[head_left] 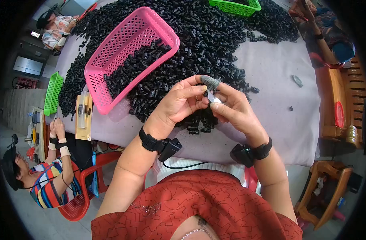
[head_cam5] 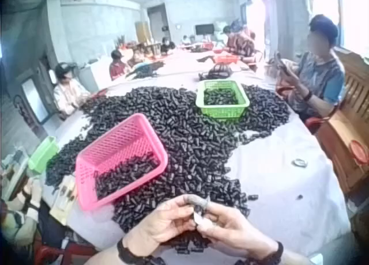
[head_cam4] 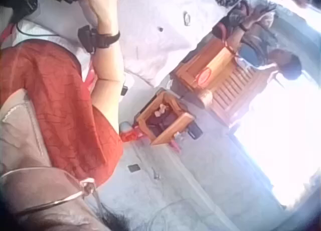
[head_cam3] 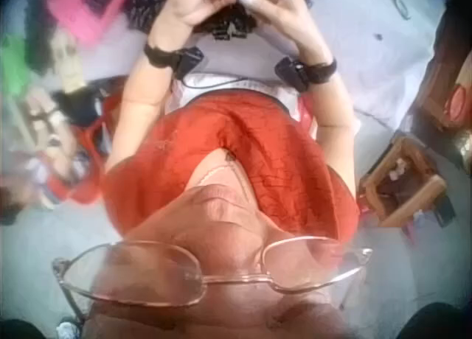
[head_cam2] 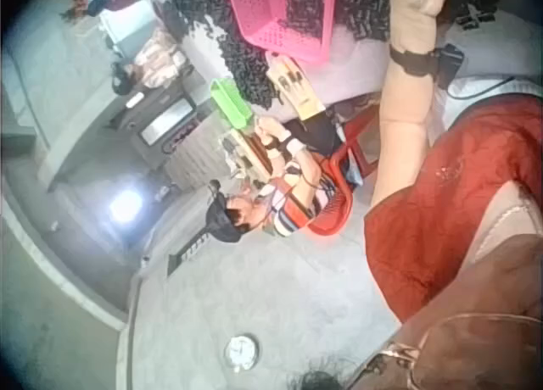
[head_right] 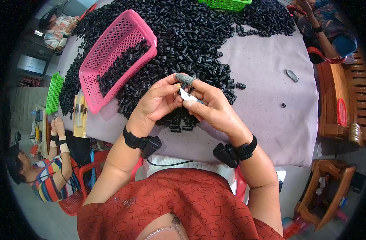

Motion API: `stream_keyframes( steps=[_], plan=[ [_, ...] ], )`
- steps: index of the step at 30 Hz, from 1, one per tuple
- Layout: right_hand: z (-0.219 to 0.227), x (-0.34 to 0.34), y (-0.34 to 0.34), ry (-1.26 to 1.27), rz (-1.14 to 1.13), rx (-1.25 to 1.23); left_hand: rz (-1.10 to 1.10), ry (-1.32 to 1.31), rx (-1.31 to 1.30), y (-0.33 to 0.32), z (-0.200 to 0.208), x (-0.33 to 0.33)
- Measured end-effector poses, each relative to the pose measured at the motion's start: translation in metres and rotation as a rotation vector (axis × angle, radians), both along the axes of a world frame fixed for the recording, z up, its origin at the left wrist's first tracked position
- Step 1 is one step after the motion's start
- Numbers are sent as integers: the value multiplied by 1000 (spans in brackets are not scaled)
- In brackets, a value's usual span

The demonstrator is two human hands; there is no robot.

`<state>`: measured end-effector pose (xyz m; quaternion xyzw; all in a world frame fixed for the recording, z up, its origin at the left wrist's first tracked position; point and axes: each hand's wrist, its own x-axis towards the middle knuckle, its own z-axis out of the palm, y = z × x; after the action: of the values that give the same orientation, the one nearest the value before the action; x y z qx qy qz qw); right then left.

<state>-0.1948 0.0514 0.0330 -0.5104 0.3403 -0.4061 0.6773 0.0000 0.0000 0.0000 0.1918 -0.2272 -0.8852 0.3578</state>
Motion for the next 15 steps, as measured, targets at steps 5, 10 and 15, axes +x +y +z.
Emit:
stream_keyframes(
  steps=[5, 10, 15],
  plan=[
    [-1, 0, -2, 19, -13, -6, -10, 7, -18, 0, -2, 0],
    [-3, -4, -6, 87, -20, 39, -24, -6, -17, 2, 3, 1],
    [-1, -5, -4, -30, 40, 51, -19, -12, 5, 2, 6, 0]
  ],
)
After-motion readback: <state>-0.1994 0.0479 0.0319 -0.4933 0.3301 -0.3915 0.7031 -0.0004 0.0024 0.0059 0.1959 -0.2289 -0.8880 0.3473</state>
